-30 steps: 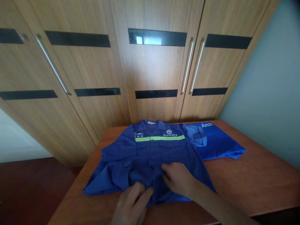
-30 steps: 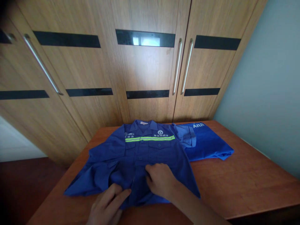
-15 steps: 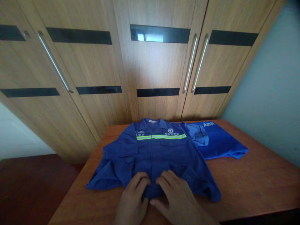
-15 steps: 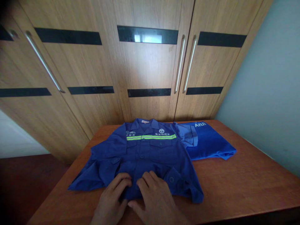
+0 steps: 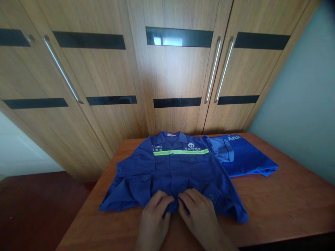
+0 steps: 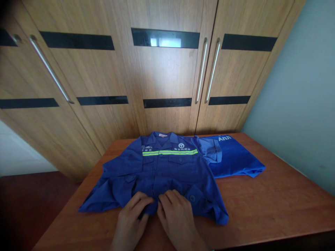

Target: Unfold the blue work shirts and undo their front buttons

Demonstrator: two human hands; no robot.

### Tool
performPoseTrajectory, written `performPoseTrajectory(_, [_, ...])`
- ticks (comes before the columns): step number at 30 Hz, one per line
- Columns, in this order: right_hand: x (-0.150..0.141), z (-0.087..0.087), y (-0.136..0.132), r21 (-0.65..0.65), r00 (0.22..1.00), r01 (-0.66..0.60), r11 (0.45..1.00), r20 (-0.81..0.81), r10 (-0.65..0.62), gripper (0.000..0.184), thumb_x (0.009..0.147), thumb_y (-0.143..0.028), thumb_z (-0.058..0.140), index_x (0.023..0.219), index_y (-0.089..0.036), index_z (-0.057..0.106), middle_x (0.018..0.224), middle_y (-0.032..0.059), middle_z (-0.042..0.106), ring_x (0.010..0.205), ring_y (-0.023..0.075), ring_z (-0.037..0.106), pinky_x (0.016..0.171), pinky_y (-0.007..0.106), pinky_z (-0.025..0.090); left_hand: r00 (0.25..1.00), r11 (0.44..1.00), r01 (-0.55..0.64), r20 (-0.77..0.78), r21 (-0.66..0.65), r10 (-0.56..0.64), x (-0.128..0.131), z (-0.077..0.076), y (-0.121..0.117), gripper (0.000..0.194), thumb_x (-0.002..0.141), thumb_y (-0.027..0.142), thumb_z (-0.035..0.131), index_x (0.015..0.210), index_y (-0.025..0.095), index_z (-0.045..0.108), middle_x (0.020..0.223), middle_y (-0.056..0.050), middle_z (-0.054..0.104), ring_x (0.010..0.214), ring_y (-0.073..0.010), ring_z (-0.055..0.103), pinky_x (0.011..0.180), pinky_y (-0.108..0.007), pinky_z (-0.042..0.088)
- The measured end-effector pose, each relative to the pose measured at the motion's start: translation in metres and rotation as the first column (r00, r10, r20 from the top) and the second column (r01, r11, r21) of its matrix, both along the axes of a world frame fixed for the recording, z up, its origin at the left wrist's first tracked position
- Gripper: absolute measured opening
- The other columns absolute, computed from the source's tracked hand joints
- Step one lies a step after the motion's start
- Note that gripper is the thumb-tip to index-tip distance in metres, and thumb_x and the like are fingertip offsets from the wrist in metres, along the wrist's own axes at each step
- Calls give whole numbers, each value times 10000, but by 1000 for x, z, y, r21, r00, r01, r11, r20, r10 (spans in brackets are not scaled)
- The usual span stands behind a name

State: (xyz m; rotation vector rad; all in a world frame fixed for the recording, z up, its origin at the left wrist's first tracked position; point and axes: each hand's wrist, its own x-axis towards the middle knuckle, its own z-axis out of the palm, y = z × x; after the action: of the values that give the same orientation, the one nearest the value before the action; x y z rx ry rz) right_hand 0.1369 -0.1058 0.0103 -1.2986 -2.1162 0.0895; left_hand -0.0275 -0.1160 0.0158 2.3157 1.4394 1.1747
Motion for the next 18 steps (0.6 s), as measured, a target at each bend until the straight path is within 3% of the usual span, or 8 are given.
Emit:
performPoseTrajectory(5, [1,-1,4,-35,998,10,999,-67,-12,216,861,-102,472,914,-212,650,808,39,657,744,181,610,701,282,446,998,1000,-17,-66,14,18,0,-3,0,449,671,-35,392,944,220,642,787,-22,580,716,-142,596,649,-225,521])
performPoseTrajectory(9, [-2,3,2,-180,958,-32,983,-287,-21,198,858,-129,460,771,-196,625,717,21,621,664,150,586,629,240,430,996,995,-48,-77,83,54,2,-6,2,380,741,-7,394,914,209,654,737,-17,559,653,-126,575,594,-197,505])
performPoseTrajectory(13, [-5,3,1,-245,920,-68,967,-391,-34,209,830,-160,484,626,-189,519,609,-19,538,568,114,511,538,208,365,995,992,-81,-48,97,86,3,-5,3,349,752,14,405,883,206,666,724,-16,569,643,-123,579,599,-197,509])
performPoseTrajectory(18, [-5,0,4,-288,900,-126,949,-435,-12,179,810,-173,488,632,-189,494,597,-33,497,570,110,484,527,199,347,993,998,-67,102,3,67,2,1,5,363,673,-14,413,794,209,673,744,-14,641,697,-131,634,651,-215,531])
